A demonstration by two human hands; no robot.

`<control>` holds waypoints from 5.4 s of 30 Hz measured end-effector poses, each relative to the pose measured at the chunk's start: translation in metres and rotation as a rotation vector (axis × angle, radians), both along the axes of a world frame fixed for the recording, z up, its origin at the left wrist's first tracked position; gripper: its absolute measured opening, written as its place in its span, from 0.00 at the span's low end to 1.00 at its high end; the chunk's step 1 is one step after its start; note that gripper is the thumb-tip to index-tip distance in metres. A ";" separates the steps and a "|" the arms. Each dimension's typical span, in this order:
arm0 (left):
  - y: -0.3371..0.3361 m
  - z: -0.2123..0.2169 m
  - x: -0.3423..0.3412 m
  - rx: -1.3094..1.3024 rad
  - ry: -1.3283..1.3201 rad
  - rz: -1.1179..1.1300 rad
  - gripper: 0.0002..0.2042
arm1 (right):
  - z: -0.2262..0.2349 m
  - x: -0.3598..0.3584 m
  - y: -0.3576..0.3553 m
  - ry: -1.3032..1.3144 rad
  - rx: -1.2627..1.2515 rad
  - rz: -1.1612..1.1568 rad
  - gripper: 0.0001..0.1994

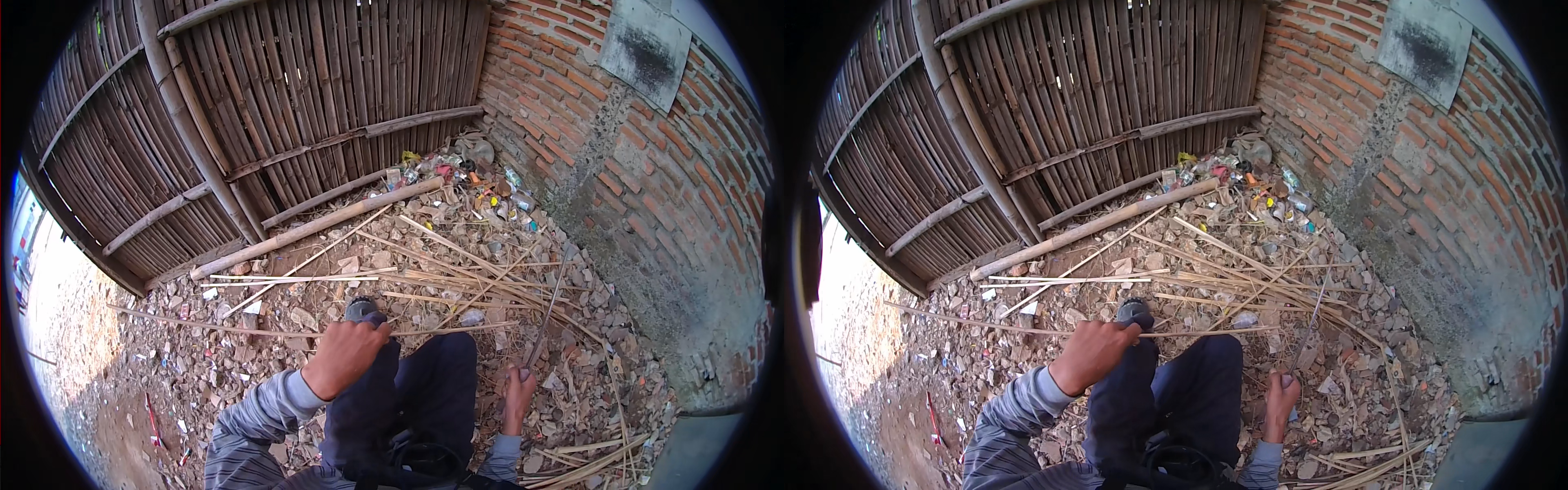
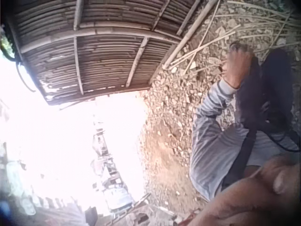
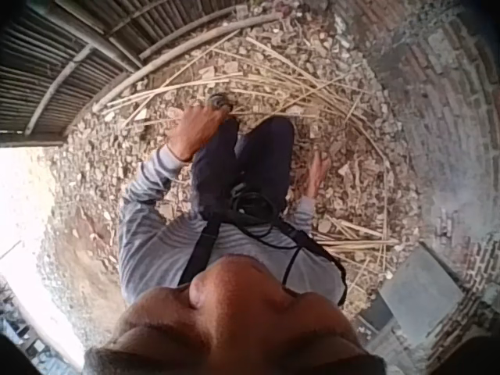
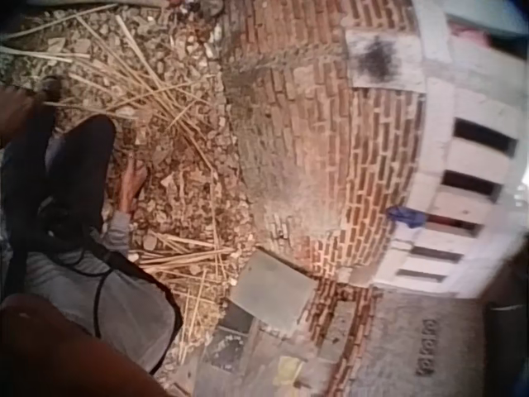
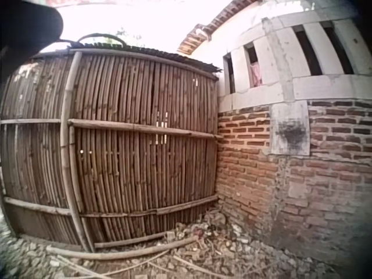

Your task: The person splits bamboo strips lengthwise and shaves the wood using a machete.

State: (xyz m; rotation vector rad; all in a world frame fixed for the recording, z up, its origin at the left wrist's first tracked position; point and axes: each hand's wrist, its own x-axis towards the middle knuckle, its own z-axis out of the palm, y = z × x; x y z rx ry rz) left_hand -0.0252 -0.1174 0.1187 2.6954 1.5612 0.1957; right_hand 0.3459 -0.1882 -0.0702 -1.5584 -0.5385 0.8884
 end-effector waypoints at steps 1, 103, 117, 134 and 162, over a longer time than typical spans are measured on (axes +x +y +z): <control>-0.001 -0.002 0.006 0.000 0.004 -0.008 0.07 | 0.021 -0.009 0.001 0.004 0.000 -0.008 0.11; 0.077 -0.060 0.089 -0.717 -2.161 0.200 0.09 | 0.070 -0.062 0.015 0.151 0.187 0.412 0.10; 0.073 -0.054 0.092 -0.996 -2.359 -0.226 0.19 | 0.079 -0.047 0.016 -0.020 0.240 0.243 0.14; 0.029 -0.047 0.102 -0.360 -1.966 -0.133 0.09 | 0.094 -0.107 0.032 0.465 0.264 0.335 0.09; -0.060 -0.073 0.056 -0.034 -0.311 -0.198 0.20 | 0.060 -0.030 0.061 0.622 0.332 0.478 0.16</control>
